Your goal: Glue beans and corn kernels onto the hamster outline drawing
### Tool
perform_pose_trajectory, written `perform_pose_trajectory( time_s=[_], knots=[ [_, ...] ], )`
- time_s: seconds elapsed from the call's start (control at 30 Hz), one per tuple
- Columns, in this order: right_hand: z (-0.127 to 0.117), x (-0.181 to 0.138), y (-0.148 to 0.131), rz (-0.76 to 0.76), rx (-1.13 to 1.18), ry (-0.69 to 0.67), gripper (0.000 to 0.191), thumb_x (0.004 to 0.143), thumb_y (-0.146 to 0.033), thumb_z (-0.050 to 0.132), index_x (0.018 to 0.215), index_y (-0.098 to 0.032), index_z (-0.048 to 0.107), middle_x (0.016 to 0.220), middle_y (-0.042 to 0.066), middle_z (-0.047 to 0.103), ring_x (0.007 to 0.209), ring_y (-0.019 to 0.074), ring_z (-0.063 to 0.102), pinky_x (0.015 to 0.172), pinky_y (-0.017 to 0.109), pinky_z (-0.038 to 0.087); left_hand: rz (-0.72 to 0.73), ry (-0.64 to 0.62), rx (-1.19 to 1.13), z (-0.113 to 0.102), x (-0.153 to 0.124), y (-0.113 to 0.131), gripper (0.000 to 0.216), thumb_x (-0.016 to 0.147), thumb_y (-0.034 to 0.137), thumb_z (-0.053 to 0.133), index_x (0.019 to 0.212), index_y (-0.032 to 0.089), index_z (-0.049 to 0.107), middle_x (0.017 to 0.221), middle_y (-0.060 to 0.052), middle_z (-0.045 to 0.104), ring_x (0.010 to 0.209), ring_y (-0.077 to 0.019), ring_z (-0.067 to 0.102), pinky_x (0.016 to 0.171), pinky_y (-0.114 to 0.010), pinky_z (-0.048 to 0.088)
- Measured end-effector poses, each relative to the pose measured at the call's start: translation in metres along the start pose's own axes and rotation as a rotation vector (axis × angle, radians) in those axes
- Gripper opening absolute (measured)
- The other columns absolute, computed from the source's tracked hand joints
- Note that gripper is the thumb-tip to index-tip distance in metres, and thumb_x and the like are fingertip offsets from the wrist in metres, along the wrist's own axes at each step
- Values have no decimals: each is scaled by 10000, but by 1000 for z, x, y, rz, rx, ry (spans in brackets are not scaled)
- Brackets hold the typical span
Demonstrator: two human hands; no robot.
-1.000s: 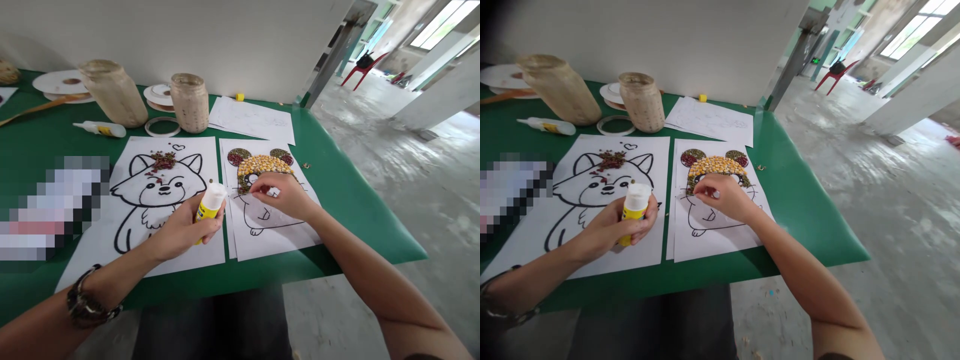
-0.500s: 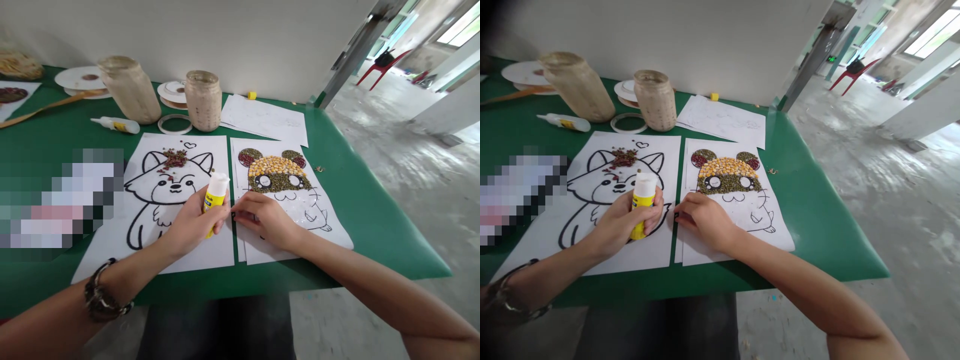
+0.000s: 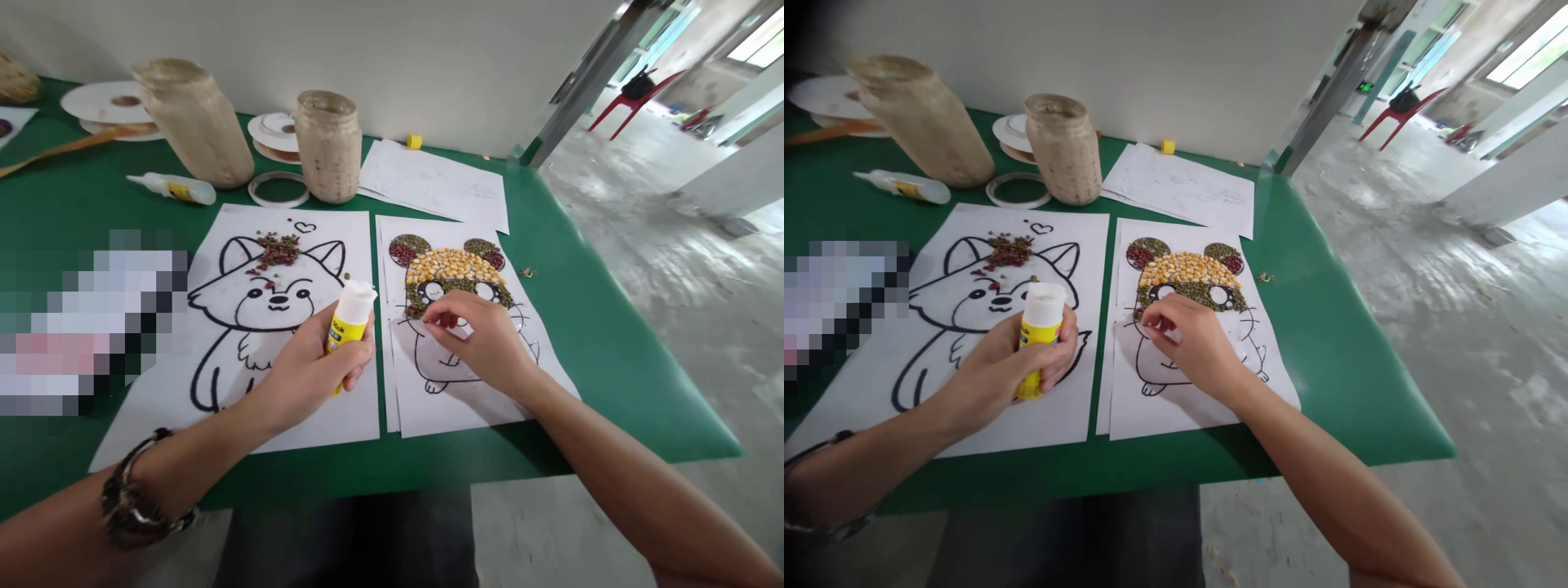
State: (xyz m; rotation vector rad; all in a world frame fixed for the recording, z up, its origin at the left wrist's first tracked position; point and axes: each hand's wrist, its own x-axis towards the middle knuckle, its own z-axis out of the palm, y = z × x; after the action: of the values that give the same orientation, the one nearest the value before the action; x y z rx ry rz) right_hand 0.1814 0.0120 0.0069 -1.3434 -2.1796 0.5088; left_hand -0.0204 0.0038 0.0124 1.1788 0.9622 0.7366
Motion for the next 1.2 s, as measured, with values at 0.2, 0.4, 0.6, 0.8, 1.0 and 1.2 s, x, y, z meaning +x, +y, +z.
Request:
perform_pose_trajectory(
  time_s=[0.2, 0.4, 0.6, 0.8, 1.0, 1.2],
  knots=[
    [4, 1, 8, -38, -68, -2, 80, 781, -142, 548, 710, -173, 567, 679, -1, 556, 574, 79, 453, 525, 208, 371, -19, -12, -13, -1, 1, -3, 70, 674, 189, 488, 661, 195, 420, 441, 98, 414, 408, -48, 366, 420, -181, 304],
    [13, 6, 13, -107, -69, 26, 116, 771, -86, 548, 680, -156, 568, 677, 2, 553, 608, 80, 491, 538, 199, 385, -54, -14, -12, -1, -1, 0, 75, 676, 172, 481, 661, 194, 411, 448, 104, 410, 409, -39, 363, 422, -170, 322],
    [15, 8, 13, -164, -78, 23, 135, 771, -66, 540, 671, -155, 559, 661, 0, 560, 612, 84, 509, 542, 197, 402, -71, -20, -29, 0, -1, 0, 89, 674, 169, 485, 655, 194, 402, 454, 109, 409, 401, -30, 359, 420, -162, 326],
    [15, 7, 15, -202, -87, 3, 133, 806, -84, 498, 716, -158, 562, 705, 15, 582, 663, 98, 539, 595, 221, 435, -59, -21, -32, -1, 0, -1, 87, 677, 166, 488, 664, 195, 406, 460, 109, 408, 403, -30, 361, 419, -162, 324],
    [12, 5, 14, -227, -114, -6, 122, 825, -112, 475, 771, -160, 573, 749, 33, 591, 674, 103, 539, 585, 229, 437, -43, -28, -42, -2, 1, -3, 87, 676, 166, 490, 664, 194, 409, 465, 104, 411, 409, -35, 367, 418, -168, 324],
    [11, 7, 12, -146, -125, -8, 98, 808, -160, 536, 718, -164, 574, 684, 5, 577, 586, 83, 491, 527, 209, 402, -32, -18, -46, -3, 0, -3, 87, 675, 164, 491, 661, 193, 410, 467, 104, 405, 405, -34, 366, 417, -170, 324]
  ],
)
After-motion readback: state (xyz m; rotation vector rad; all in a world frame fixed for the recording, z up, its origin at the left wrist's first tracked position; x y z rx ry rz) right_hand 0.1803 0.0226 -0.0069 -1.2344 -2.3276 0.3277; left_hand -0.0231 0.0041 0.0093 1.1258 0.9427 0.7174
